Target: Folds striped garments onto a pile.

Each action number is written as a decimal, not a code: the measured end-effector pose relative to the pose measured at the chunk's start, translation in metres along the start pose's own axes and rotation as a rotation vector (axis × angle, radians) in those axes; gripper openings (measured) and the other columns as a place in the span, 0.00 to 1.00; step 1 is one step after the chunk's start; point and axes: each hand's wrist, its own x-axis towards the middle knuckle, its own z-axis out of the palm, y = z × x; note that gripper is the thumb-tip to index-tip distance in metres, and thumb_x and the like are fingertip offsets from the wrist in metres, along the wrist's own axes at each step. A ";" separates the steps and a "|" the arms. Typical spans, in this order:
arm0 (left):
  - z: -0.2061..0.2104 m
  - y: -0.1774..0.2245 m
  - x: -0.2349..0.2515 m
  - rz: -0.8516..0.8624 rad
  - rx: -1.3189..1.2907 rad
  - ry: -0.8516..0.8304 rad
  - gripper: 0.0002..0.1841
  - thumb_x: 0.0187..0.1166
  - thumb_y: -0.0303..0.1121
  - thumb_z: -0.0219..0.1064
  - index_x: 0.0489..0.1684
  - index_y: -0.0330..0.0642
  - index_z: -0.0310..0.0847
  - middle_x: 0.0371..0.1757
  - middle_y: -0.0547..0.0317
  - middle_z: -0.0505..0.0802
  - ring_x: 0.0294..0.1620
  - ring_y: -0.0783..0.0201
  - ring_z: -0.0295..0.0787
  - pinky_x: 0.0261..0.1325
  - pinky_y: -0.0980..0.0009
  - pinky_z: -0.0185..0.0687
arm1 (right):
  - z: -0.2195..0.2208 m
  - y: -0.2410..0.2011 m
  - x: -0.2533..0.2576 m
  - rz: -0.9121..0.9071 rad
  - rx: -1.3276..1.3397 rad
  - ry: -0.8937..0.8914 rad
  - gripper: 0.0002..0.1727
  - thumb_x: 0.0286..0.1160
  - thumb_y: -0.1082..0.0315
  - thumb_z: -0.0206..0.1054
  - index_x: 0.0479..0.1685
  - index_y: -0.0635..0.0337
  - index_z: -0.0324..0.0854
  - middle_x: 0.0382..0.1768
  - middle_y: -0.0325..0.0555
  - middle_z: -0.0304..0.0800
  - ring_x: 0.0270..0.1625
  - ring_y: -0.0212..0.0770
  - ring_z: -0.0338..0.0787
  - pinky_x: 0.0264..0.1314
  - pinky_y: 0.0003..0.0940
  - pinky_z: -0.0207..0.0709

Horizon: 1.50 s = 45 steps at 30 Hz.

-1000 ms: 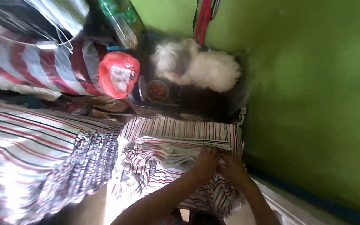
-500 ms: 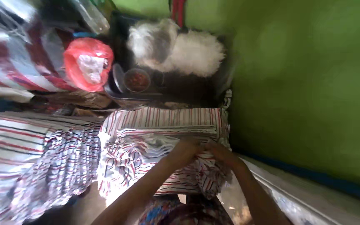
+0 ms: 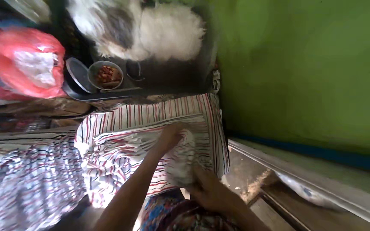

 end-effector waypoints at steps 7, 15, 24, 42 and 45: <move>0.003 -0.009 0.007 0.024 0.035 0.019 0.20 0.74 0.17 0.68 0.66 0.32 0.84 0.67 0.37 0.89 0.70 0.39 0.84 0.74 0.39 0.74 | -0.017 0.070 0.009 0.064 0.090 0.500 0.16 0.78 0.75 0.62 0.57 0.81 0.81 0.53 0.66 0.89 0.54 0.46 0.90 0.62 0.37 0.82; 0.003 -0.006 0.007 0.026 0.021 0.046 0.20 0.72 0.16 0.69 0.65 0.31 0.85 0.67 0.37 0.89 0.71 0.39 0.84 0.75 0.40 0.74 | 0.034 0.062 0.031 -0.154 -0.135 0.378 0.27 0.71 0.59 0.73 0.64 0.69 0.85 0.59 0.68 0.88 0.63 0.63 0.88 0.67 0.56 0.81; 0.003 -0.006 0.013 -0.063 0.015 0.007 0.18 0.76 0.19 0.68 0.65 0.34 0.85 0.66 0.39 0.89 0.69 0.42 0.85 0.75 0.41 0.74 | -0.006 0.121 -0.019 0.161 0.314 1.091 0.06 0.74 0.77 0.61 0.42 0.73 0.75 0.31 0.37 0.80 0.31 0.22 0.81 0.38 0.19 0.79; 0.004 -0.006 0.011 -0.036 0.029 0.043 0.17 0.74 0.18 0.70 0.62 0.30 0.85 0.63 0.35 0.90 0.65 0.38 0.87 0.71 0.38 0.75 | -0.008 0.108 0.050 0.384 0.236 0.855 0.24 0.80 0.66 0.68 0.66 0.78 0.77 0.58 0.68 0.86 0.59 0.51 0.87 0.65 0.42 0.80; 0.005 -0.007 0.012 -0.042 0.035 0.054 0.16 0.75 0.20 0.70 0.61 0.31 0.86 0.61 0.37 0.91 0.63 0.40 0.88 0.70 0.39 0.77 | -0.006 0.117 0.048 0.339 0.253 0.865 0.26 0.83 0.64 0.65 0.69 0.78 0.73 0.57 0.68 0.85 0.55 0.48 0.87 0.61 0.39 0.81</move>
